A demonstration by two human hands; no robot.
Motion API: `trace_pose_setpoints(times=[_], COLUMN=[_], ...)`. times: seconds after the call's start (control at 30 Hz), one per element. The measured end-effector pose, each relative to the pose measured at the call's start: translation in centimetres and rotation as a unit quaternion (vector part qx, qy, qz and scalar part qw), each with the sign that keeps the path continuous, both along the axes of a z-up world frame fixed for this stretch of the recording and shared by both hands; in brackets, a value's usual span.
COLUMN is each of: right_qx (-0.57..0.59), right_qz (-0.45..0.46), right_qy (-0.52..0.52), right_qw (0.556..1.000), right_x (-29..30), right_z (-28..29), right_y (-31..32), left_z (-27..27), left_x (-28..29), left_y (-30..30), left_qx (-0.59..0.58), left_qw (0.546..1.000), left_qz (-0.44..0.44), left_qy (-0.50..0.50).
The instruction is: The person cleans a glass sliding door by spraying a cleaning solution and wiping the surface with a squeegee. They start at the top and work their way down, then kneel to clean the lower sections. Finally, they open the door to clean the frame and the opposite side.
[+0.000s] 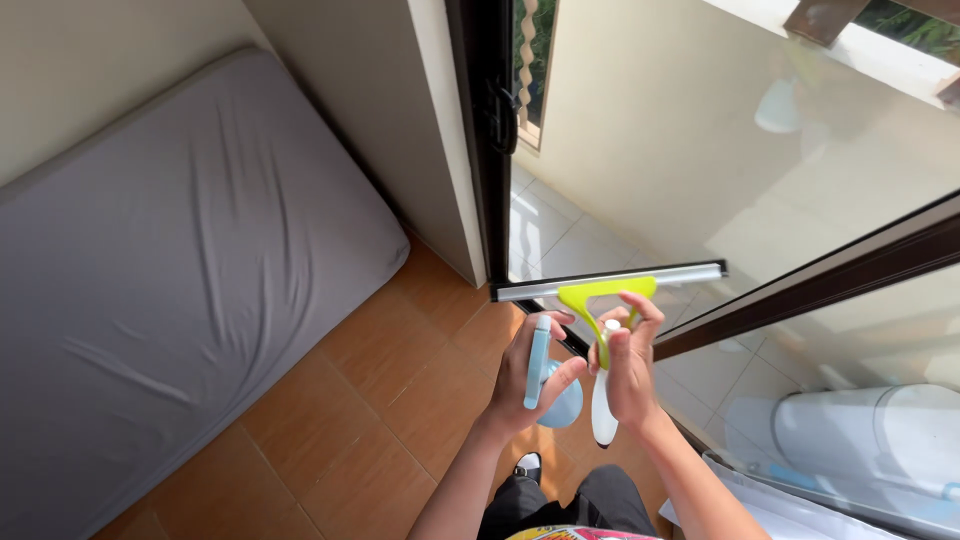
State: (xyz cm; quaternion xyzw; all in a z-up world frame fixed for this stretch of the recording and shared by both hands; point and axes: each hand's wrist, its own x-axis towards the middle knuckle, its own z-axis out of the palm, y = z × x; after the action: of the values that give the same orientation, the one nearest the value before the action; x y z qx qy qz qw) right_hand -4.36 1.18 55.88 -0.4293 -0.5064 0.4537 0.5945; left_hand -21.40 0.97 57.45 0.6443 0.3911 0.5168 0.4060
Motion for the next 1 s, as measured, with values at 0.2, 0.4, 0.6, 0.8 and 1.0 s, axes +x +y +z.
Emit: trace_pose_setpoints(times=[0.2, 0.4, 0.6, 0.8, 1.0], right_qx=[0.024, -0.058, 0.019, 0.044, 0.061], right_qz=[0.06, 0.126, 0.158, -0.126, -0.126], right_qy=[-0.144, -0.096, -0.076, -0.246, -0.375], right_qw=[0.987, 0.986, 0.984, 0.96, 0.917], right_x=[-4.9, -8.5, -10.8, -11.8, -13.5], right_z=[-3.3, -2.0, -1.3, -1.8, -3.3], right_y=[4.2, 10.1, 18.2, 28.1, 35.6], left_z=[0.2, 0.8, -2.3, -3.7, -7.6], left_x=[-3.1, -6.9, -9.7, -13.6, -17.7], left_y=[2.5, 7.7, 15.2, 22.0, 25.9], left_qx=[-0.036, -0.067, -0.082, -0.118, -0.082], left_qw=[0.999, 0.992, 0.992, 0.993, 0.993], left_qz=[0.025, -0.071, -0.071, -0.02, 0.041], left_qy=[0.014, -0.075, -0.068, 0.005, 0.073])
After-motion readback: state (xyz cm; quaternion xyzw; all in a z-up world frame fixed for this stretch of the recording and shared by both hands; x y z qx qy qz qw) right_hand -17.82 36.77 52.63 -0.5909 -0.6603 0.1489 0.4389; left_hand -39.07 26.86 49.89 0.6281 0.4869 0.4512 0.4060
